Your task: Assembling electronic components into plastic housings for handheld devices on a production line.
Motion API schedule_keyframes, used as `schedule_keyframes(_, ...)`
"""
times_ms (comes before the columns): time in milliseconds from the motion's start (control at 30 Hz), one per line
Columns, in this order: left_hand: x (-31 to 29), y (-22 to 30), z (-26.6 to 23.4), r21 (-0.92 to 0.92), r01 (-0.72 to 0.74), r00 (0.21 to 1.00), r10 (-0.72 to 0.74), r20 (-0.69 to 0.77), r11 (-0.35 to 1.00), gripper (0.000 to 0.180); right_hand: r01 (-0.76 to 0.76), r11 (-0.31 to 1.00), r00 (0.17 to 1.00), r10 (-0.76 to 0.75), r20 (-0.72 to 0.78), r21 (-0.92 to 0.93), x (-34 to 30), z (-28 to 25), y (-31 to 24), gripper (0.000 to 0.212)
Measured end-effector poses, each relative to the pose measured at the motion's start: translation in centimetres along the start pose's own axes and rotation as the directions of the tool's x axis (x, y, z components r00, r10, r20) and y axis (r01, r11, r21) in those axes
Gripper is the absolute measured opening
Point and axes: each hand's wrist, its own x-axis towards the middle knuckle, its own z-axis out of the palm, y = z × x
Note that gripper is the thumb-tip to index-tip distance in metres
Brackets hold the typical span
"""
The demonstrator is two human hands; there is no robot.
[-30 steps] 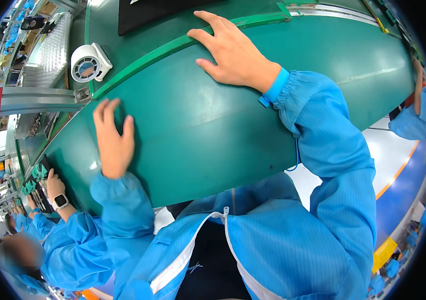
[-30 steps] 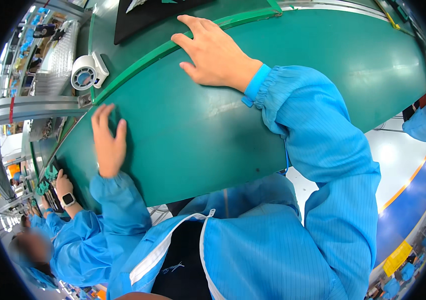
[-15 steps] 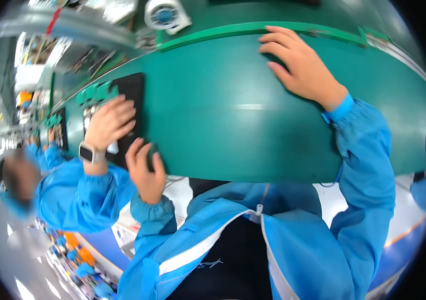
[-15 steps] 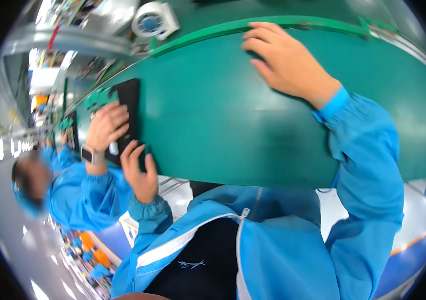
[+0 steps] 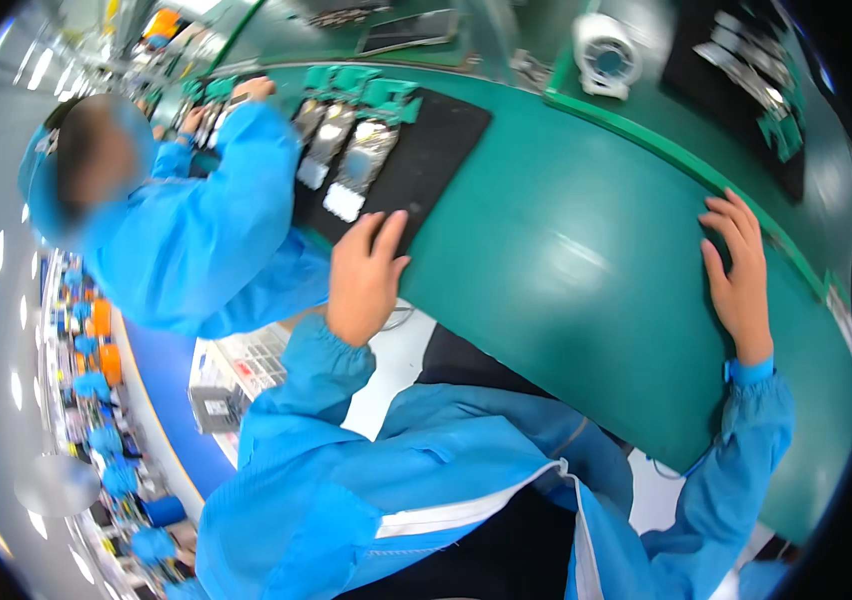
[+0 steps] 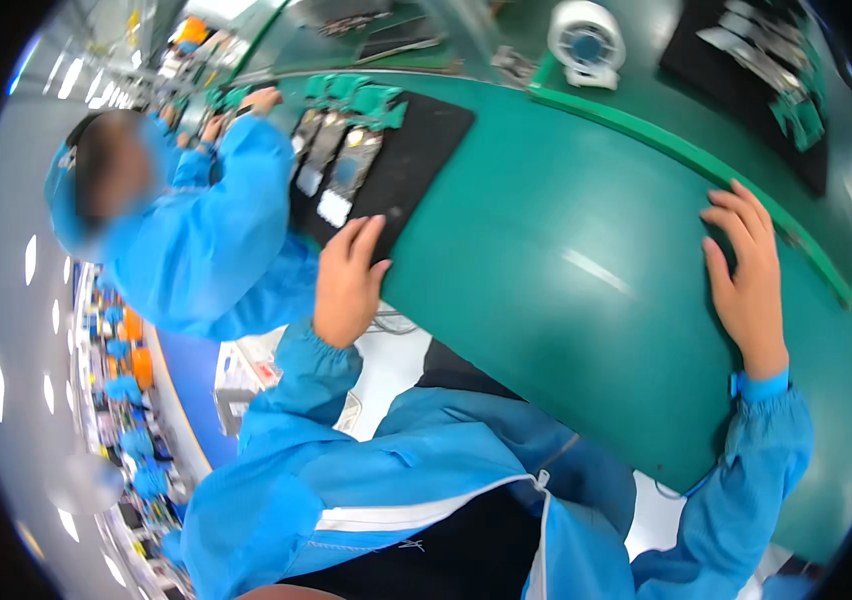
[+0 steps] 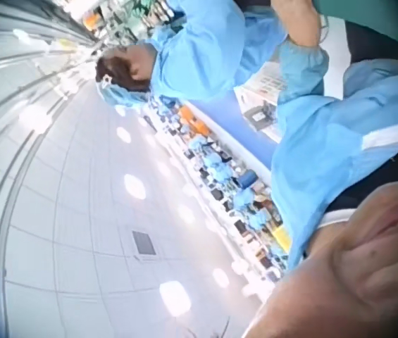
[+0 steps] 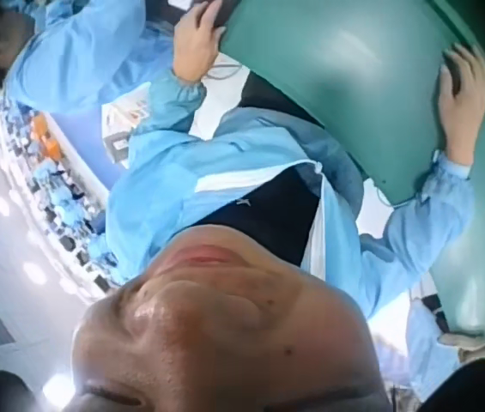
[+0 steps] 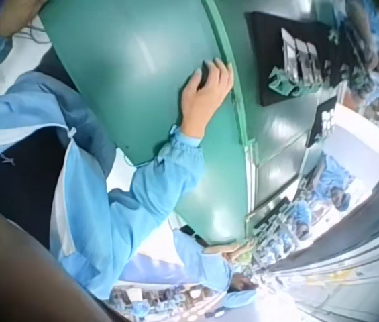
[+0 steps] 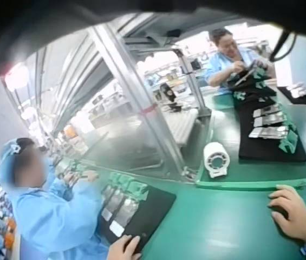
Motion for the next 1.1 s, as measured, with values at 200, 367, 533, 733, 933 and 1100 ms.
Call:
schedule_keyframes(200,1.3,-3.2,1.4,-0.118,-0.226,0.909,0.166,-0.381,0.967,0.036,-0.009,1.0,1.0,0.009,0.015,-0.004,-0.6,-1.4,0.6,0.024)
schedule_keyframes(367,1.9,1.6,1.1,-0.258,-0.395,0.9,0.315,-0.302,0.882,0.02,-0.046,0.992,0.998,0.052,-0.044,0.119,-0.2,-0.8,0.0,0.025)
schedule_keyframes(533,0.8,13.5,0.6,-0.406,-0.617,0.757,0.369,-0.539,0.674,0.029,-0.441,0.645,0.885,0.428,0.183,0.624,-1.0,0.0,-0.6,0.032)
schedule_keyframes(733,1.0,18.0,0.2,-0.578,-0.621,0.781,0.354,-0.515,0.529,0.028,-0.392,0.479,0.867,0.479,0.141,0.785,1.8,1.7,-5.5,0.056)
schedule_keyframes(933,2.8,7.9,-0.7,-0.717,-0.584,0.798,0.429,-0.423,0.381,0.021,-0.398,0.506,0.866,0.481,0.133,0.765,1.3,1.2,-4.3,0.064)
schedule_keyframes(1100,6.3,-3.9,-0.4,-0.622,-0.231,0.969,0.122,-0.213,0.748,0.02,-0.44,0.574,0.858,0.495,0.135,0.691,0.9,1.3,-2.6,0.06)
